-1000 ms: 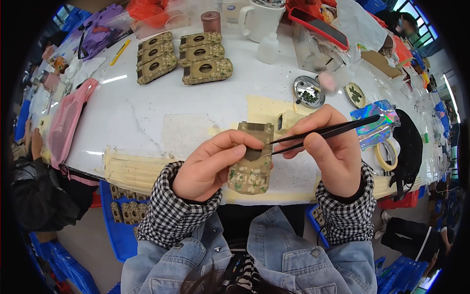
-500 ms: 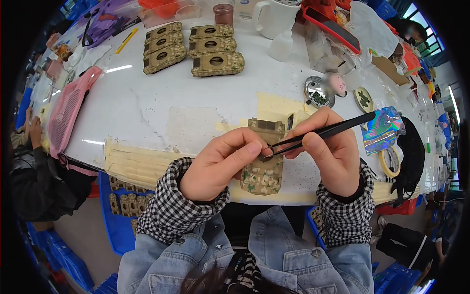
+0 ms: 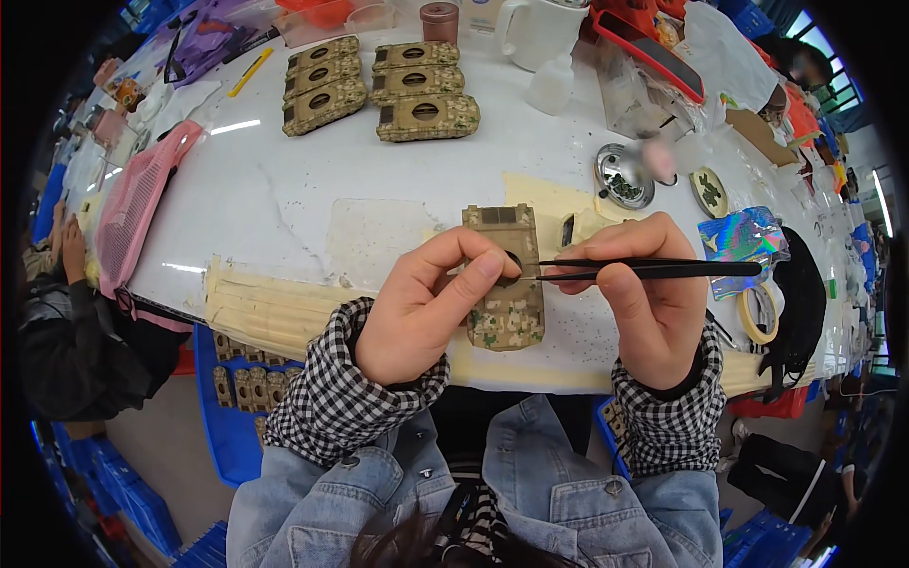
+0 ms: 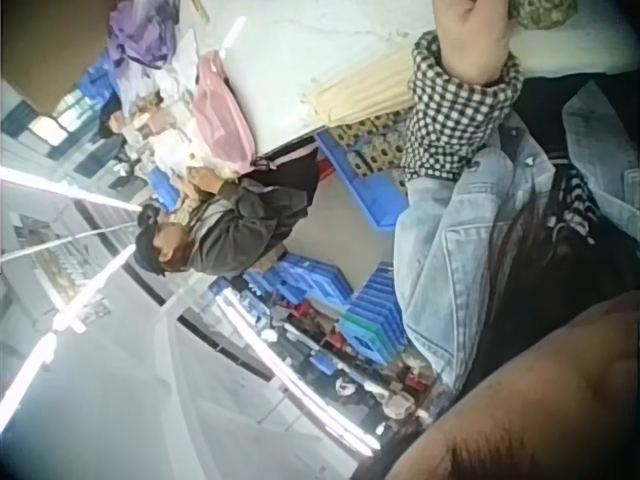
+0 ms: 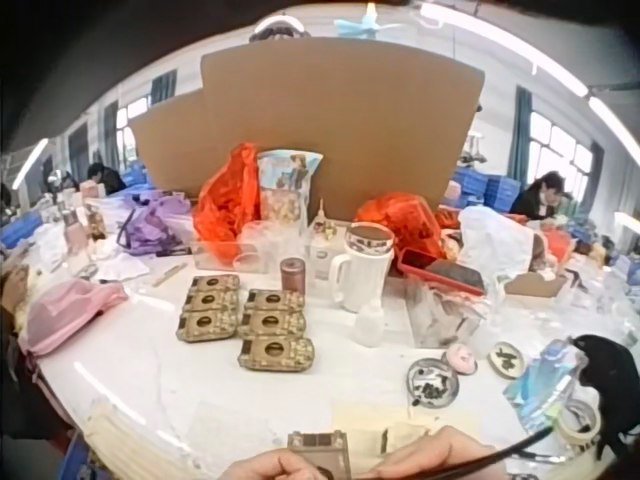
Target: Painting camouflage patterns on plastic toy tank parts.
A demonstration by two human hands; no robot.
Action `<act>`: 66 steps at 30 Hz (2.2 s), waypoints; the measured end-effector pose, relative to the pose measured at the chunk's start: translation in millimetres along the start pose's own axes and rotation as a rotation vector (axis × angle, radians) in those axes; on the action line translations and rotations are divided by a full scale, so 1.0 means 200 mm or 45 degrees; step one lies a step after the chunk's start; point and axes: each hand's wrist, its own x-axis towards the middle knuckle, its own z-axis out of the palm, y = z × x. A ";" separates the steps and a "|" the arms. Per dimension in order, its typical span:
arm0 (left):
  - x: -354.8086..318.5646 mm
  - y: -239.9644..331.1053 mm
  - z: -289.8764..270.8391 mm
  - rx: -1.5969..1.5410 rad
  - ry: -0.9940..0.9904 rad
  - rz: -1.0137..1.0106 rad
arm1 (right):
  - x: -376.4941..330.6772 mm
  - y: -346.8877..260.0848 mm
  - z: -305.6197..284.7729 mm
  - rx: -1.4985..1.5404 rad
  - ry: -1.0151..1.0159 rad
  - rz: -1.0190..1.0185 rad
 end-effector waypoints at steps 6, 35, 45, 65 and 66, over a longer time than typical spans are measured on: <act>0.00 0.00 0.01 -0.055 -0.037 0.061 | 0.00 0.01 0.02 -0.023 -0.019 0.049; 0.00 0.00 0.01 -0.165 0.004 0.084 | 0.00 0.07 0.06 -0.009 0.008 -0.200; 0.00 0.00 0.02 -0.217 -0.009 0.073 | 0.00 0.06 0.08 0.097 0.092 -0.098; 0.00 0.00 0.02 -0.188 -0.021 0.066 | 0.00 0.06 0.07 0.311 0.112 0.020; 0.00 0.00 0.02 -0.189 -0.018 0.060 | 0.00 0.06 0.07 0.316 0.114 0.021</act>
